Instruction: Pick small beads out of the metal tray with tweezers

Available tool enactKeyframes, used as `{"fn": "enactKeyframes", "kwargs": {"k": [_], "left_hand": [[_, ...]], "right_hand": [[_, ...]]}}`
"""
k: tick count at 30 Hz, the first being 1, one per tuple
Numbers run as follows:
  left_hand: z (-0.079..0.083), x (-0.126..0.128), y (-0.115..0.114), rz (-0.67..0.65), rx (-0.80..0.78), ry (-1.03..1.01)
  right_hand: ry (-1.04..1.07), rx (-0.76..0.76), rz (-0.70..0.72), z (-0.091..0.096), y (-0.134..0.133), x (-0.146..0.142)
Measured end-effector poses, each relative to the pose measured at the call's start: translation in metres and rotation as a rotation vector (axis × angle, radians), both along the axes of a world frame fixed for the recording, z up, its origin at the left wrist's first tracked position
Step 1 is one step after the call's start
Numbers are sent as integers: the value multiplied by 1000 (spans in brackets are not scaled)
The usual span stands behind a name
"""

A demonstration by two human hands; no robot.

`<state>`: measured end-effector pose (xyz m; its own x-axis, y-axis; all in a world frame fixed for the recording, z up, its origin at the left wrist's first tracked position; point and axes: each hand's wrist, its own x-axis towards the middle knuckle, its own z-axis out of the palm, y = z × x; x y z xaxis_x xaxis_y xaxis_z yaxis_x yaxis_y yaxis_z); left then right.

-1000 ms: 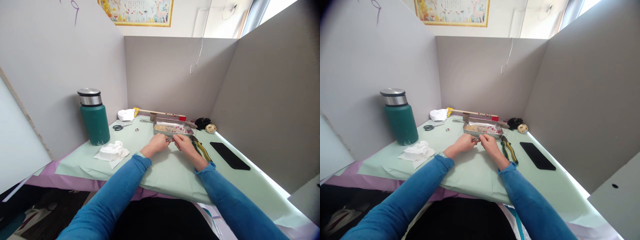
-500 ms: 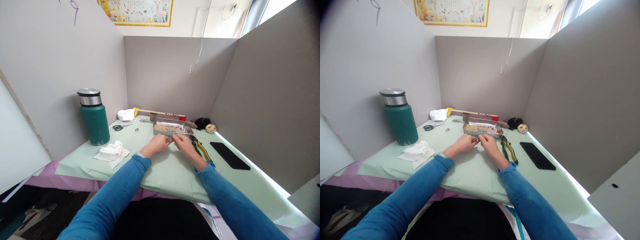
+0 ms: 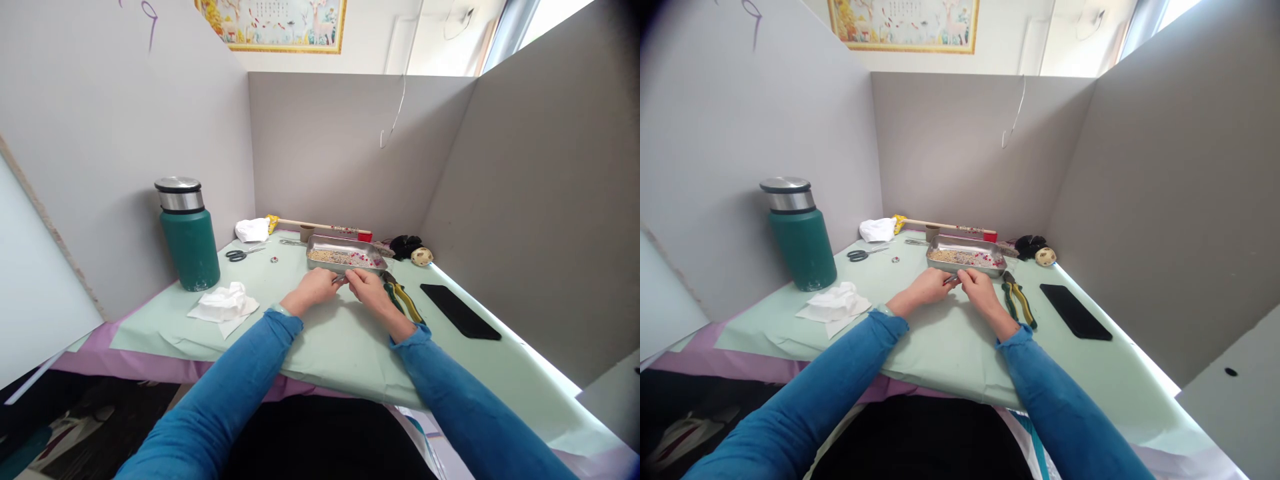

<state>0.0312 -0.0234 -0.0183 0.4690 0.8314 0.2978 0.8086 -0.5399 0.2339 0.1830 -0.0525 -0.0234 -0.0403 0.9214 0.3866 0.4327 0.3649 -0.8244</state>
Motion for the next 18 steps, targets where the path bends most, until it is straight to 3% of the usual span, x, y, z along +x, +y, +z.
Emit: {"fn": "enactKeyframes", "kwargs": {"k": [18], "left_hand": [[-2,0,2,24,7,20]], "right_hand": [[5,4,-6,1,-1,-1]]}}
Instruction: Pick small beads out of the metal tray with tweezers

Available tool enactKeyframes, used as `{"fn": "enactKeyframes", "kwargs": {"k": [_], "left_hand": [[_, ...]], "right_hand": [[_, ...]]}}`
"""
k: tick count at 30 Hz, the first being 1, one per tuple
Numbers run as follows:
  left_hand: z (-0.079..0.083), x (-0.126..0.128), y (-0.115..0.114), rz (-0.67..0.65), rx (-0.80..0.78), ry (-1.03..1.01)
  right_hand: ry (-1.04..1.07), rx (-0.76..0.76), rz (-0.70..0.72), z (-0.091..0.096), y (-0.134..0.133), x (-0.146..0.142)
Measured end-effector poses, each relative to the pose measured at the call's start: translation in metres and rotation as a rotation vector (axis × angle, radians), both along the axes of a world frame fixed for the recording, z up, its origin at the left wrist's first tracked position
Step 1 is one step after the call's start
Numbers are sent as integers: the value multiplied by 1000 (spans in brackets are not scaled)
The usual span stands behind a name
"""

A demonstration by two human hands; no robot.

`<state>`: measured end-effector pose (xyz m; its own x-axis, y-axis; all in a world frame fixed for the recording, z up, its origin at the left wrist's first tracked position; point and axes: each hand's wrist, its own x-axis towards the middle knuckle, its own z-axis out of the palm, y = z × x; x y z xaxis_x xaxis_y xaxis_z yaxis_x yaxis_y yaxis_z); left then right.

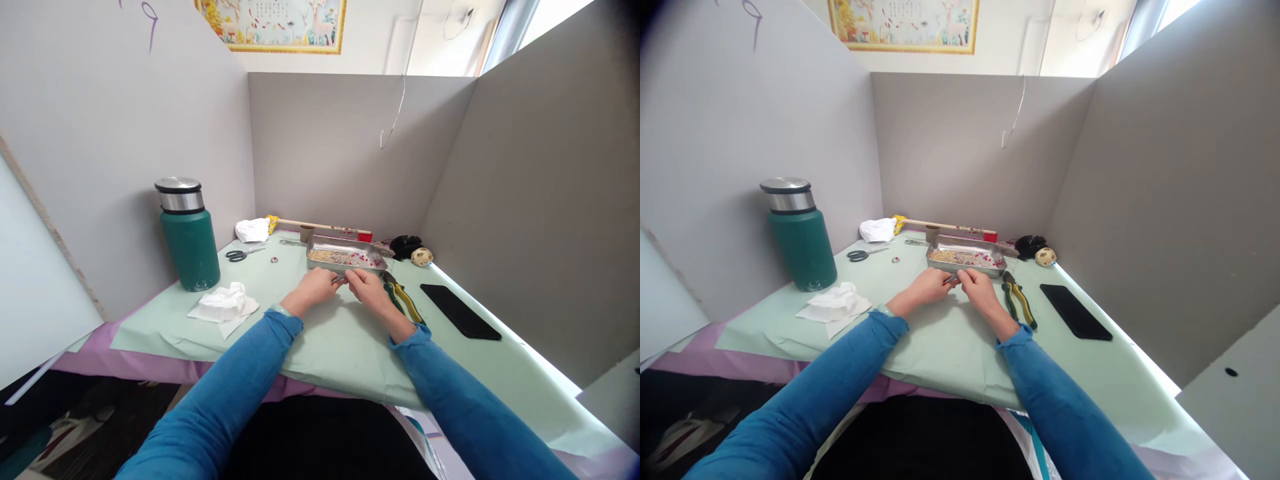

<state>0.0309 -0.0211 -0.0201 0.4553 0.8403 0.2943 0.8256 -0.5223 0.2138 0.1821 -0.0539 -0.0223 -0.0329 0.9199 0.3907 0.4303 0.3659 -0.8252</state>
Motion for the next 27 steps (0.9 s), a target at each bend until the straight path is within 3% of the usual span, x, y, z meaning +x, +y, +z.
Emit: {"fn": "enactKeyframes", "kwargs": {"k": [27], "left_hand": [[-2,0,0,-15,16,10]], "right_hand": [[-27,2,-1,-1,0,1]]}}
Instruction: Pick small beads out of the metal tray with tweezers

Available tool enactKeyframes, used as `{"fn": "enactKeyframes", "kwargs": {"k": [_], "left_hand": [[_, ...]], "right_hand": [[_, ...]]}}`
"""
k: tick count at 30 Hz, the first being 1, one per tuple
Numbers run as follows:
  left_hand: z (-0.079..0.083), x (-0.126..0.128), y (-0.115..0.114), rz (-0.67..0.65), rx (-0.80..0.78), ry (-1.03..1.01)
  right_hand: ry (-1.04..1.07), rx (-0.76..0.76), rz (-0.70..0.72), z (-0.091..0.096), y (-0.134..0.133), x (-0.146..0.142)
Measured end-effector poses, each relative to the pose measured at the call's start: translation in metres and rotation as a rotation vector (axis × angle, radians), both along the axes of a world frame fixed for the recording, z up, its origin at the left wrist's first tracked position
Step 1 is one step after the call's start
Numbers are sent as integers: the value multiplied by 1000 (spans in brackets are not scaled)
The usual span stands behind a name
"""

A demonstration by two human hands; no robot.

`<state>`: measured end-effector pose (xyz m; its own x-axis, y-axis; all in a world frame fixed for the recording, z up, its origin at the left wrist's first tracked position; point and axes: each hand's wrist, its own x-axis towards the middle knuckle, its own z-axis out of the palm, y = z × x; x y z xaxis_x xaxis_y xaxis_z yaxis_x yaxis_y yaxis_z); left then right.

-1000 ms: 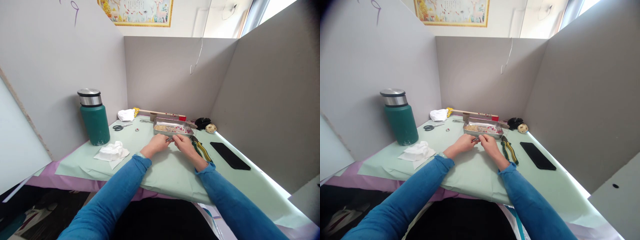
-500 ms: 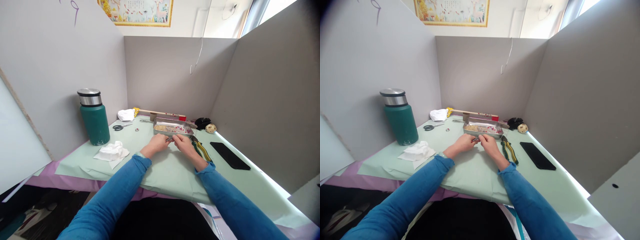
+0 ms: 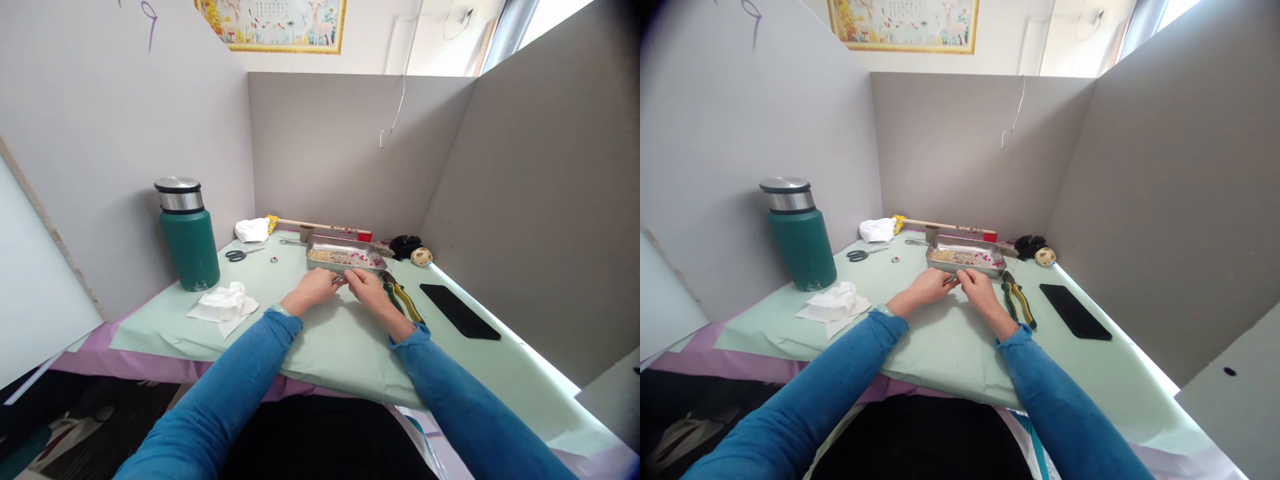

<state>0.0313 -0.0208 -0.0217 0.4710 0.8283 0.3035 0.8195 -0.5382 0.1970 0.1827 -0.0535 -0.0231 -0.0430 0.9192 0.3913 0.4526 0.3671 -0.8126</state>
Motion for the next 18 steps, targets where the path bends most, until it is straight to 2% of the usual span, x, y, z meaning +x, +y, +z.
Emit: {"fn": "enactKeyframes", "kwargs": {"k": [18], "left_hand": [[-6,0,7,-20,32,3]], "right_hand": [[18,-8,18,-3,3,0]]}}
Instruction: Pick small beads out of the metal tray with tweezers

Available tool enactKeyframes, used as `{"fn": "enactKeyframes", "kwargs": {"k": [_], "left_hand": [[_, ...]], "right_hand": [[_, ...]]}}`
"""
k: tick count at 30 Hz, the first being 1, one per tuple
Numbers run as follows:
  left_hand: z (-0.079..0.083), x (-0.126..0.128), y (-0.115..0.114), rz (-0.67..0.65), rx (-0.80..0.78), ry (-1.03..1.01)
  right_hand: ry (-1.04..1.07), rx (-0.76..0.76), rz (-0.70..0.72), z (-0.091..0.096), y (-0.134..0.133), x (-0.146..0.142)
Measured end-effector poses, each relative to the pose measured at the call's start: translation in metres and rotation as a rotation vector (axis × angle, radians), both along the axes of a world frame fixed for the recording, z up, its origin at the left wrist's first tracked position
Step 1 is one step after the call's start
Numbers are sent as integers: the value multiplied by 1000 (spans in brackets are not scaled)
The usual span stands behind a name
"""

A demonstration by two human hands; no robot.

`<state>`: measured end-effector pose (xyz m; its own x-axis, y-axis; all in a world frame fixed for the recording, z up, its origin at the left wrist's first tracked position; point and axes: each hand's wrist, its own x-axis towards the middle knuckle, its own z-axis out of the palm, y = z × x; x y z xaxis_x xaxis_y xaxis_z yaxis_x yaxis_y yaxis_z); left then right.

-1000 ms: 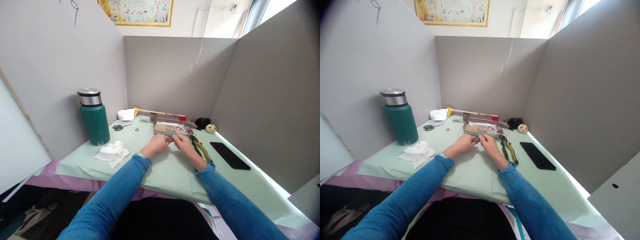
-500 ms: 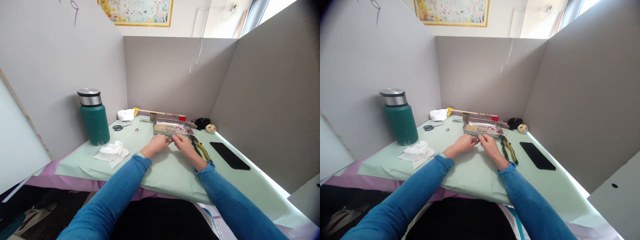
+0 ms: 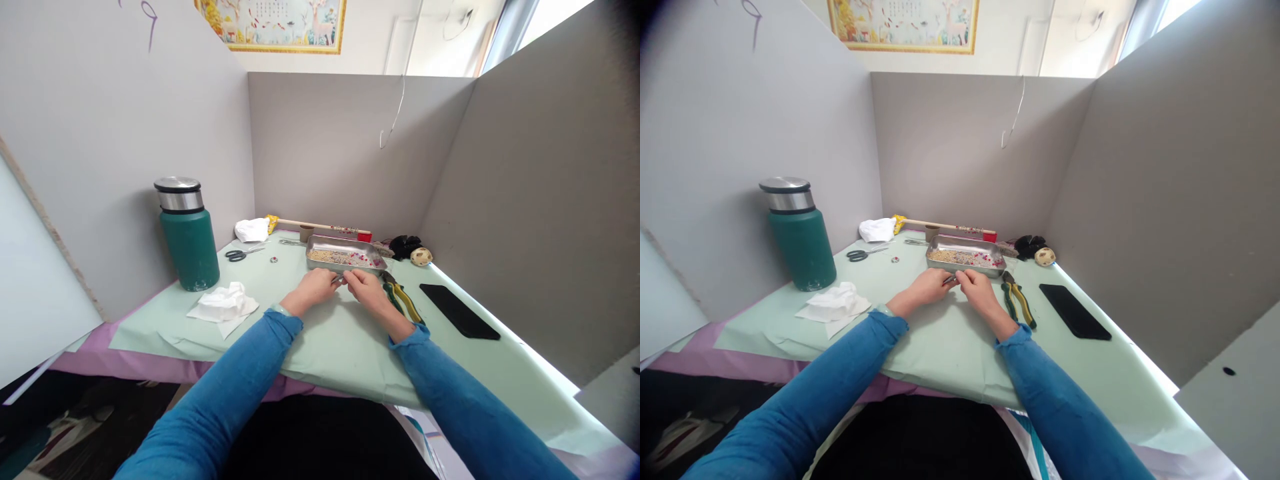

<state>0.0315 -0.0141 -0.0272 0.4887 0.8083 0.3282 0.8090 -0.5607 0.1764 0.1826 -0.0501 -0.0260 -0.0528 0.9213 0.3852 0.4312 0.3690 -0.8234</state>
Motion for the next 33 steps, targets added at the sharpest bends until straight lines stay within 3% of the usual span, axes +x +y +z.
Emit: {"fn": "enactKeyframes", "kwargs": {"k": [15,33], "left_hand": [[6,1,-5,51,0,-50],[11,0,-10,-32,-72,-125]], "right_hand": [[135,-82,90,6,-7,-2],[127,-71,72,6,-8,-3]]}}
